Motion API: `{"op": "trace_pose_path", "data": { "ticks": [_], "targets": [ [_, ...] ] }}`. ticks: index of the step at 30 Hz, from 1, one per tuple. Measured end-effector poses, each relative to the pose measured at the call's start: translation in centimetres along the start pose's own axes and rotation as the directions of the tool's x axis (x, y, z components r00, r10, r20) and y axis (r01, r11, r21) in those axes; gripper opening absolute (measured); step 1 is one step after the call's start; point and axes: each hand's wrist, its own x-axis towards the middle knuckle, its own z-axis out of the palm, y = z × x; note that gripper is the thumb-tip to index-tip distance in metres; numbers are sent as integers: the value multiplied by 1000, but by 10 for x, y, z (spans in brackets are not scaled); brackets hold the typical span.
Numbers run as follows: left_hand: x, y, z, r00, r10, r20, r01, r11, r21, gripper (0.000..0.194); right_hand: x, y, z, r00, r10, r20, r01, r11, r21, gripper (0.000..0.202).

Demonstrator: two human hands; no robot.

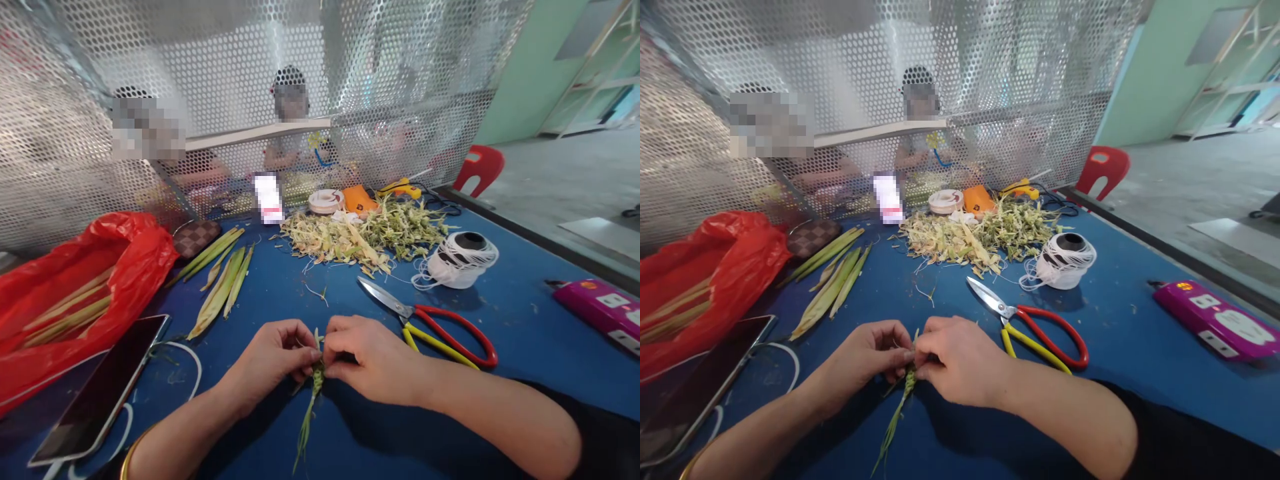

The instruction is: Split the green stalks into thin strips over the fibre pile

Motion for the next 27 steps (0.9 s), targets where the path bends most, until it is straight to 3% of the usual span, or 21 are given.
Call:
{"op": "trace_pose_path", "data": {
  "ticks": [2,4,8,12,15,18,21,24,27],
  "targets": [
    [-1,1,0,1000,-11,-2,11,1000,4,19,0,3,2,995,83,-47,-77,990,117,6],
    [-1,3,1,1000,-12,5,12,1000,4,19,1,5,4,987,147,-61,-131,968,213,18],
    [0,3,2,1000,21,1,-21,998,60,17,2,6,6,993,117,-32,-107,967,230,25],
    [-2,0,1,984,174,-43,-159,959,234,10,2,5,7,995,95,-31,-87,976,198,24],
    [-6,-3,1,947,318,-49,-264,856,444,6,1,6,8,996,85,-40,-76,979,188,25],
    [-9,-10,4,841,541,-5,-382,602,701,11,1,8,9,995,89,-43,-80,980,184,25],
    [-11,-19,6,650,746,142,-462,240,854,16,1,10,11,994,95,-54,-85,983,165,23],
    [-11,-25,7,496,803,330,-461,-79,884,17,1,11,12,994,84,-72,-72,985,156,23],
    [-13,-22,6,376,813,445,-402,-289,869,19,0,12,14,993,73,-90,-57,984,172,23]
  ]
}}
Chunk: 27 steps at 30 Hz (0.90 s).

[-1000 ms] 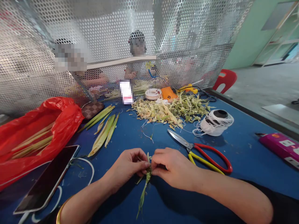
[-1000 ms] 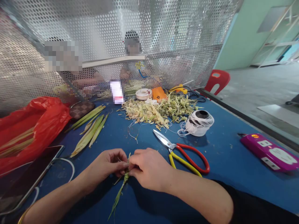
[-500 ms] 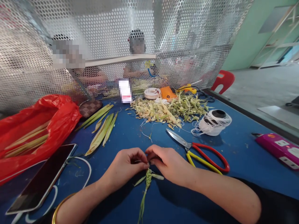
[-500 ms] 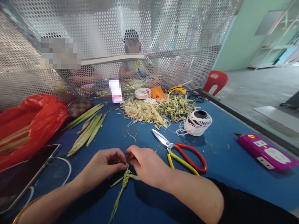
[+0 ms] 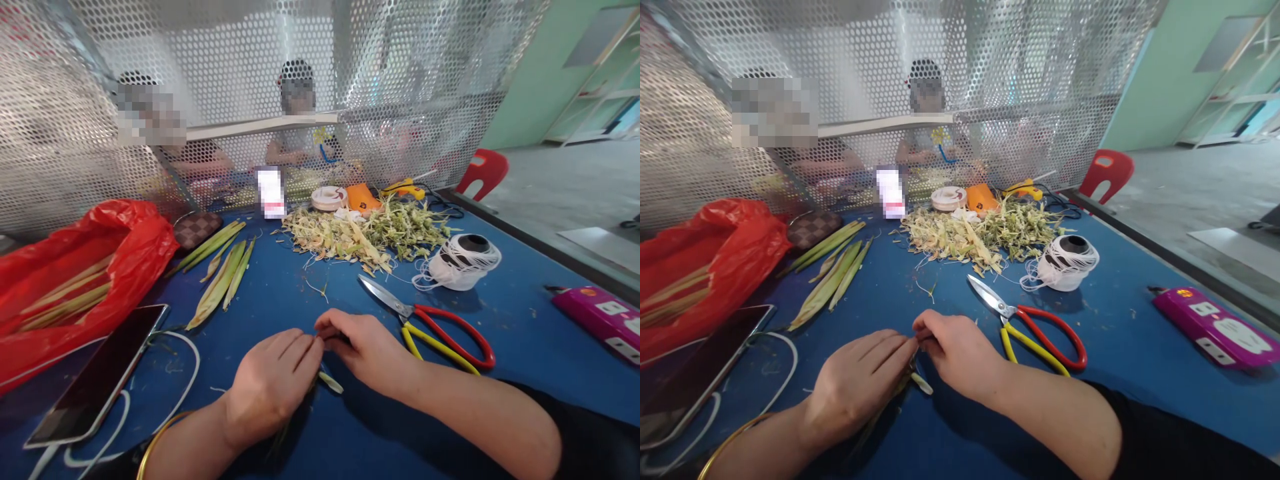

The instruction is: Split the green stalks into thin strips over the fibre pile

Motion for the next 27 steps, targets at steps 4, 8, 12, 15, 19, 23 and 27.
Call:
{"op": "trace_pose_path", "data": {
  "ticks": [4,8,12,15,19,23,27],
  "targets": [
    [5,-3,-4,998,46,-48,-44,998,51,18,0,0,1,999,-38,-18,38,999,13,25],
    [5,-3,-4,996,-18,-86,18,1000,-4,14,2,-1,1,998,-61,-24,61,998,14,25],
    [3,-4,-2,990,-84,-112,78,995,-61,16,4,-1,-1,997,-15,-72,19,998,52,20],
    [3,-4,-1,987,-117,-106,107,990,-95,17,4,-1,-3,996,30,-84,-23,997,77,18],
    [3,-5,-2,985,-131,-113,118,986,-115,16,5,-4,-5,993,96,-69,-89,992,93,16],
    [3,-6,-1,985,-126,-114,114,988,-108,15,4,-5,-4,992,122,-34,-115,979,167,14],
    [2,-6,0,988,-105,-110,94,990,-105,13,5,-4,-5,999,36,-25,-32,988,149,12]
  ]
}}
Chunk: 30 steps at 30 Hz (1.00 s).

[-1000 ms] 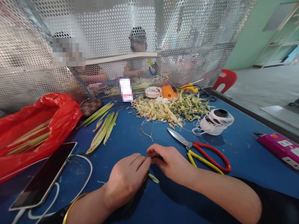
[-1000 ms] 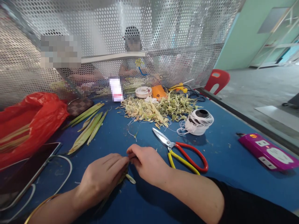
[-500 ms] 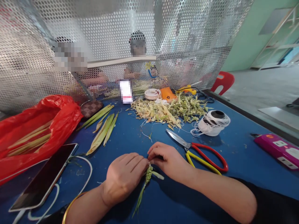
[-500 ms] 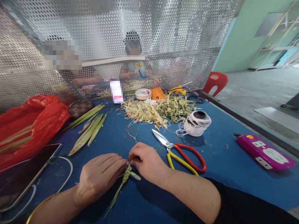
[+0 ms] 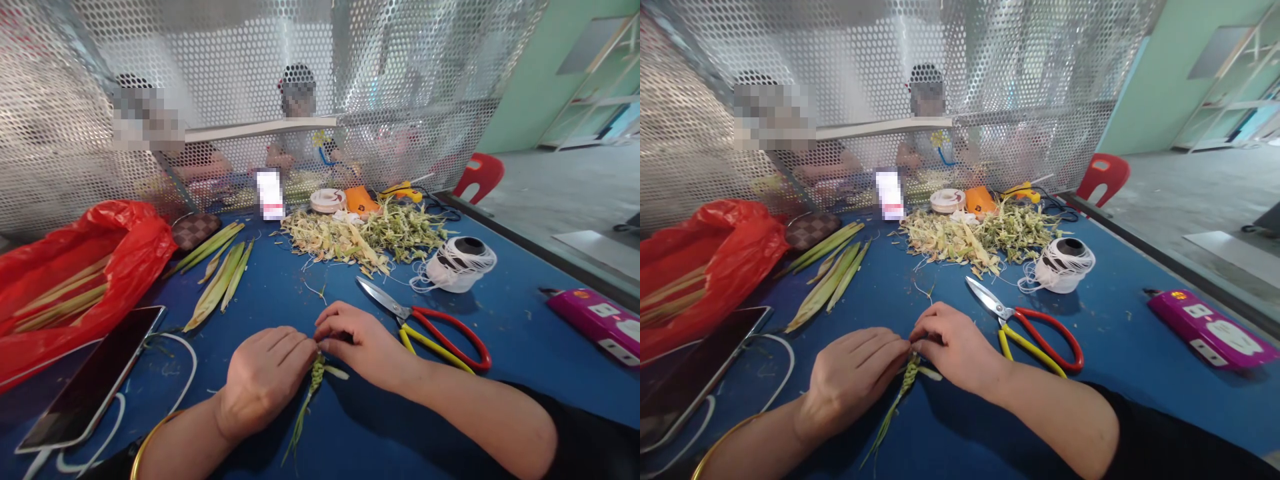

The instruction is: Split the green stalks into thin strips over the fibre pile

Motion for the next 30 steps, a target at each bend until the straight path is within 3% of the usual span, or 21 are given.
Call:
{"op": "trace_pose_path", "data": {
  "ticks": [6,10,13,19,25,30],
  "targets": [
    [0,1,-1,1000,14,-4,-14,1000,-12,13,2,-1,-1,998,51,-33,-49,997,56,20],
    [1,1,-2,1000,8,-5,-8,1000,-17,12,1,-2,-1,996,85,-19,-83,992,93,10],
    [1,1,-2,1000,11,-14,-11,1000,-19,11,1,-1,-2,999,50,20,-51,998,28,9],
    [-1,-1,-1,1000,-27,-3,27,998,-57,11,1,-1,-5,998,-47,-28,44,994,-96,13],
    [2,-14,-6,986,-109,128,121,989,-87,13,1,-7,-20,988,-67,137,106,946,-306,18],
    [5,-16,-8,911,-246,331,279,959,-57,23,1,-4,-31,958,42,284,74,920,-385,22]
  ]
}}
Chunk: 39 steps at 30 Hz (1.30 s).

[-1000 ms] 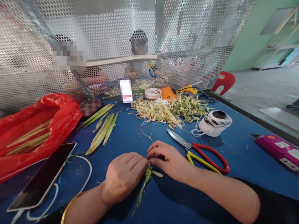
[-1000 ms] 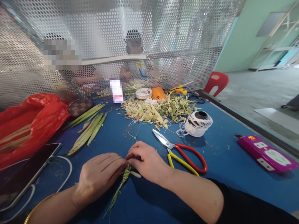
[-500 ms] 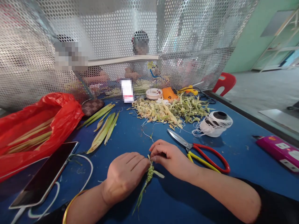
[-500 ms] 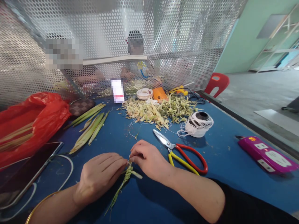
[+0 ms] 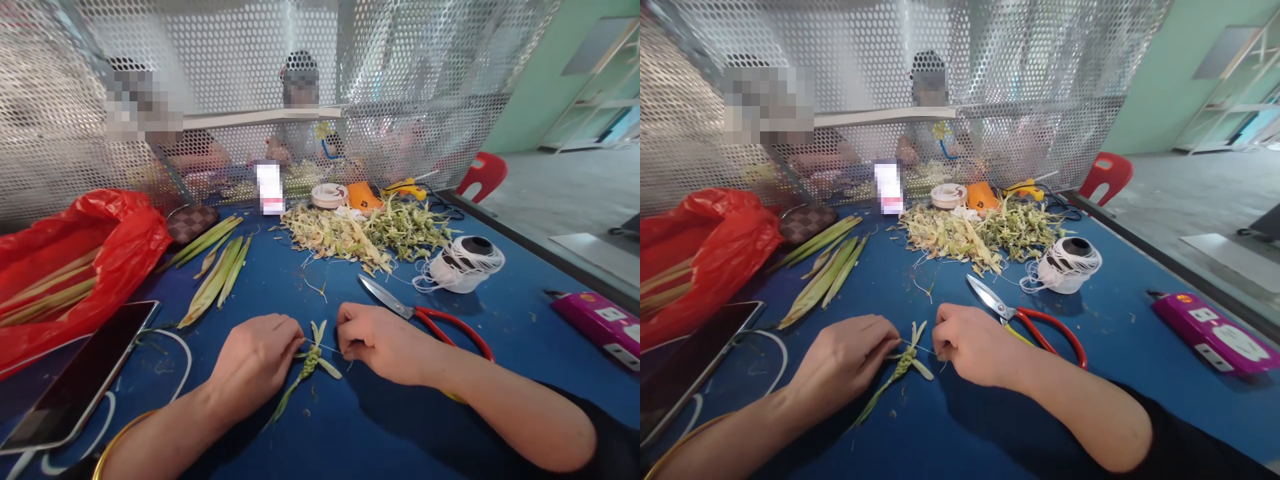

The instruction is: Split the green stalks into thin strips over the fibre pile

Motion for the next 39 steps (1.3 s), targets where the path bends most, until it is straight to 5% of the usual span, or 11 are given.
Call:
{"op": "trace_pose_path", "data": {
  "ticks": [4,7,11,15,22,26,33,36,39],
  "targets": [
    [0,2,2,991,-92,93,94,995,-20,23,-2,-6,-1,1000,13,-24,-10,992,126,16],
    [1,3,3,978,-157,139,163,986,-29,22,-3,-14,0,992,-74,-98,99,956,275,15],
    [3,4,2,967,-203,156,214,975,-59,20,-2,-16,6,998,-68,-1,62,904,422,15],
    [6,5,-1,956,-270,113,291,914,-282,18,1,-9,11,1000,12,15,-16,936,352,14],
    [8,4,4,952,-276,129,282,639,-715,22,4,-7,11,998,-55,-12,56,961,272,15],
    [9,5,7,951,-286,121,283,637,-717,21,5,-8,12,998,-63,-18,65,961,267,15],
    [5,7,7,950,-308,-52,255,859,-445,19,2,-9,15,992,-105,-66,113,985,127,18],
    [5,8,6,966,-257,28,230,805,-547,20,3,-9,17,991,-118,-67,124,988,89,17],
    [7,7,7,962,-217,166,270,648,-712,22,5,-8,18,991,-119,-65,124,989,81,16]
  ]
}}
